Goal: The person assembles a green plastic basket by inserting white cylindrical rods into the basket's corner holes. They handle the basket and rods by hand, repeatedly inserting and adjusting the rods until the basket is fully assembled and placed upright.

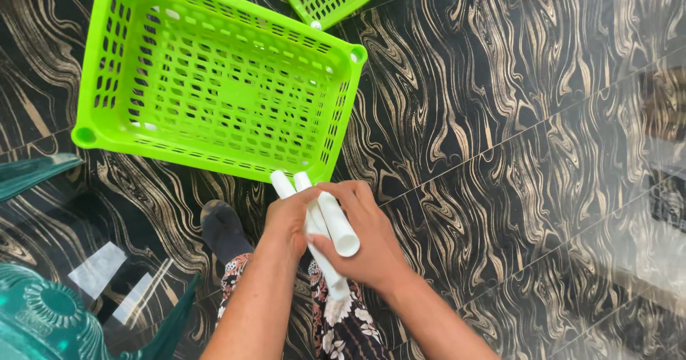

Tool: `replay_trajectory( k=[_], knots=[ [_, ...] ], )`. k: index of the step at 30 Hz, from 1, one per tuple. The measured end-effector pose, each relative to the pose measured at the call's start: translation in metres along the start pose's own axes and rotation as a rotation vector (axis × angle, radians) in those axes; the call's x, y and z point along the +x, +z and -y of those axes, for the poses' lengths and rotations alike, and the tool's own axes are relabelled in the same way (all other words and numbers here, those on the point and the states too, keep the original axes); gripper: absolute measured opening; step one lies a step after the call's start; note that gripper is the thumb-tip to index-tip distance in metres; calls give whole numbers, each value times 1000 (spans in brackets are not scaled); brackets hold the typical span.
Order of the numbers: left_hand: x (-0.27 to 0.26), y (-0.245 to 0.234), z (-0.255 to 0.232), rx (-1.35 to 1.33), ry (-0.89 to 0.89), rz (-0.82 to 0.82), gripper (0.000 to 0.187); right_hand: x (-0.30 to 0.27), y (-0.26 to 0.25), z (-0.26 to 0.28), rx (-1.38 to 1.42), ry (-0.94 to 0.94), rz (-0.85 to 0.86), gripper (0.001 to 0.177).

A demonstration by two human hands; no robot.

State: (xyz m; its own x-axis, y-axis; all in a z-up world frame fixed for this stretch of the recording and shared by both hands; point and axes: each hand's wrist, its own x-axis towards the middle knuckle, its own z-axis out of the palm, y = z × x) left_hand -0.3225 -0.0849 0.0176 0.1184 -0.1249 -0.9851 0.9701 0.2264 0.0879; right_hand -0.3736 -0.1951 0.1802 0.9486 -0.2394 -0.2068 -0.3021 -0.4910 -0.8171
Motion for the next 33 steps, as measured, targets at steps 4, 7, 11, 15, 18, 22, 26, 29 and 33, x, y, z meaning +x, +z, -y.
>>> replay_trajectory(
  k=[4,7,11,15,18,22,26,29,33],
  knots=[
    [5,-2,11,-100,57,-58,36,-13,-24,46,-247,83,81,47],
    [9,1,17,-188,17,-78,36,-10,-27,51,-592,-35,206,44],
    [10,2,25,-131,1,-193,39,1,-11,29,-952,-118,478,47],
    [5,15,8,265,149,-383,43,13,-3,13,-889,-242,594,44],
    [-3,14,4,383,188,-501,47,20,-2,7,-779,-142,539,35],
    [-3,19,-3,455,200,-499,49,12,3,18,-671,82,298,22],
    [4,13,-15,952,297,-552,48,21,21,28,-642,274,200,25],
    [12,-4,-17,1006,324,-517,50,15,21,23,-600,281,143,27],
    [25,23,-59,996,457,-439,53,13,13,16,-588,227,64,41]
  ],
)
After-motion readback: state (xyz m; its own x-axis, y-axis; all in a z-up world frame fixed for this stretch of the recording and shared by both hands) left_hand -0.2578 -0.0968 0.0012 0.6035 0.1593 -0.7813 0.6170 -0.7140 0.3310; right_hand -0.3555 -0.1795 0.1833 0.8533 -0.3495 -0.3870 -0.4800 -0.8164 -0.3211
